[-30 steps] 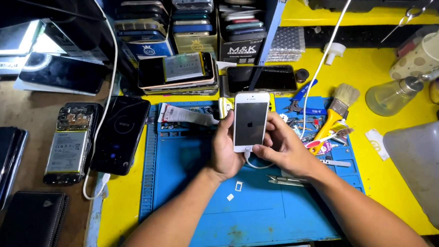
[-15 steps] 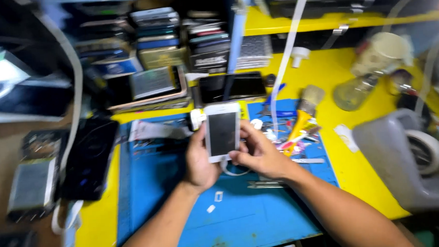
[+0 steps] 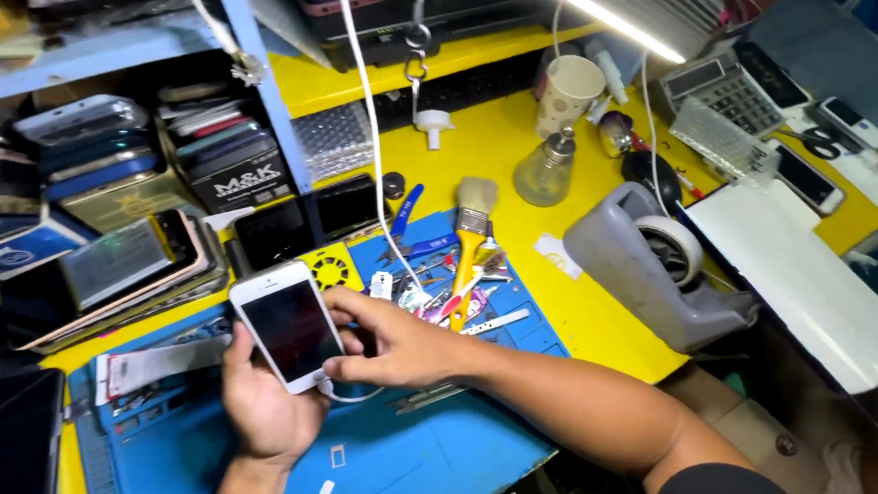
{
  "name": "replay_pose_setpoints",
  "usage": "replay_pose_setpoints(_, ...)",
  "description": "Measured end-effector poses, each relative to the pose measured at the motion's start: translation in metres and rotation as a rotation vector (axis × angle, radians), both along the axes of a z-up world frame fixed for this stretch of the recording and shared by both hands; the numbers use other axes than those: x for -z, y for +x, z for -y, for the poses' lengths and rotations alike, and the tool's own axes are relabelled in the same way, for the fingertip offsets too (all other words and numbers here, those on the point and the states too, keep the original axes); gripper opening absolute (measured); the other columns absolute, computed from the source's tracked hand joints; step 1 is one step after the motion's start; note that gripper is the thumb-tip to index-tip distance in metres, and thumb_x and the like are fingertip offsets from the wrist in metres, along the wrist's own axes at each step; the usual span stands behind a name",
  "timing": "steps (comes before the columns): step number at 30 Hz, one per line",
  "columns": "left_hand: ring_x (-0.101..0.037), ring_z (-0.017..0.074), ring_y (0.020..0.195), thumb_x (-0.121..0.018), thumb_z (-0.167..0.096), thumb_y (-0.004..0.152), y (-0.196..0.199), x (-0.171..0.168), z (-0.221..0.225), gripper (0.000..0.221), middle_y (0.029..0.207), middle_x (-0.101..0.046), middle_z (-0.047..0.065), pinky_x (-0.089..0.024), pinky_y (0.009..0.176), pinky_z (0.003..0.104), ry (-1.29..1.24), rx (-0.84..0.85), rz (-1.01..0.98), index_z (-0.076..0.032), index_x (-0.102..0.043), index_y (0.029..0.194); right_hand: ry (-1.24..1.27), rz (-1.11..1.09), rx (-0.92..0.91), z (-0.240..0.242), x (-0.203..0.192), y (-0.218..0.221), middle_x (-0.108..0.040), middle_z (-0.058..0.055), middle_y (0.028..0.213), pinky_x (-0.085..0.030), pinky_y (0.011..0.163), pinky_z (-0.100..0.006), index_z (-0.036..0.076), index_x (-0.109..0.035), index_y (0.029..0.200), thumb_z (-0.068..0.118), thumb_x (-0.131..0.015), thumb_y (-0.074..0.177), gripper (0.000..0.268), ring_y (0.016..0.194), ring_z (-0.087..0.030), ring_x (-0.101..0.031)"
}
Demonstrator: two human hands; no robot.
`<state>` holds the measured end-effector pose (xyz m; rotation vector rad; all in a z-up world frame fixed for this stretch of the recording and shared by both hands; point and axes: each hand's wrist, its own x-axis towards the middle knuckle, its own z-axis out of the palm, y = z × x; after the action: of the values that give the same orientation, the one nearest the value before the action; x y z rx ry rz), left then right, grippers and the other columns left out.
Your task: Testing the functionality and screen of a smartphone at a repair station and recording notes.
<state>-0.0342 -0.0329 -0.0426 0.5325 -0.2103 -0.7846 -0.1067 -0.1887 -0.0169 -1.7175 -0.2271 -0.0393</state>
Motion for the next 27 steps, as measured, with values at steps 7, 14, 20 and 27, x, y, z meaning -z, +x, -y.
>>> replay_pose_setpoints(7, -0.069, 0.0378, 0.080, -0.054, -0.059, 0.095, -0.001, -0.003, 0.001, 0.074, 0.099, -0.069, 0.028, -0.058, 0.069, 0.044, 0.060, 0.001, -0.004, 0.006, -0.058, 0.131, 0.013, -0.035, 0.010, 0.000, -0.006, -0.002, -0.045, 0.002, 0.097, -0.041, 0.076, -0.027, 0.008, -0.046, 0.140, 0.017, -0.064, 0.093, 0.051, 0.078, -0.009, -0.040)
replay_pose_setpoints(14, -0.069, 0.0343, 0.078, -0.053, -0.052, 0.095, -0.014, -0.009, 0.014, 0.060, 0.096, -0.073, 0.026, -0.055, 0.064, 0.038, 0.081, -0.117, -0.143, 0.002, -0.067, 0.116, 0.043, 0.060, 0.030, 0.001, -0.007, 0.001, -0.049, 0.000, 0.089, -0.046, 0.072, -0.027, 0.007, -0.052, 0.137, 0.012, -0.069, 0.092, 0.048, 0.074, -0.008, -0.045)
replay_pose_setpoints(20, -0.073, 0.0297, 0.077, -0.055, -0.048, 0.096, -0.021, -0.020, 0.008, 0.051, 0.097, -0.075, 0.023, -0.059, 0.064, 0.035, 0.071, -0.196, -0.221, -0.002, -0.071, 0.108, 0.206, -0.066, 0.033, -0.007, 0.020, 0.006, -0.054, -0.002, 0.090, -0.056, 0.064, -0.027, 0.008, -0.054, 0.138, -0.004, -0.071, 0.085, 0.057, 0.071, -0.009, -0.046)
replay_pose_setpoints(27, -0.077, 0.0308, 0.072, -0.036, -0.066, 0.100, -0.007, -0.015, 0.003, 0.082, 0.081, -0.073, 0.027, -0.064, 0.063, 0.035, 0.013, -0.029, 0.016, 0.009, -0.069, 0.107, 0.061, -0.121, 0.063, -0.014, 0.000, -0.001, -0.039, 0.001, 0.088, -0.050, 0.066, -0.025, 0.012, -0.046, 0.141, -0.010, -0.075, 0.080, 0.071, 0.076, -0.011, -0.041)
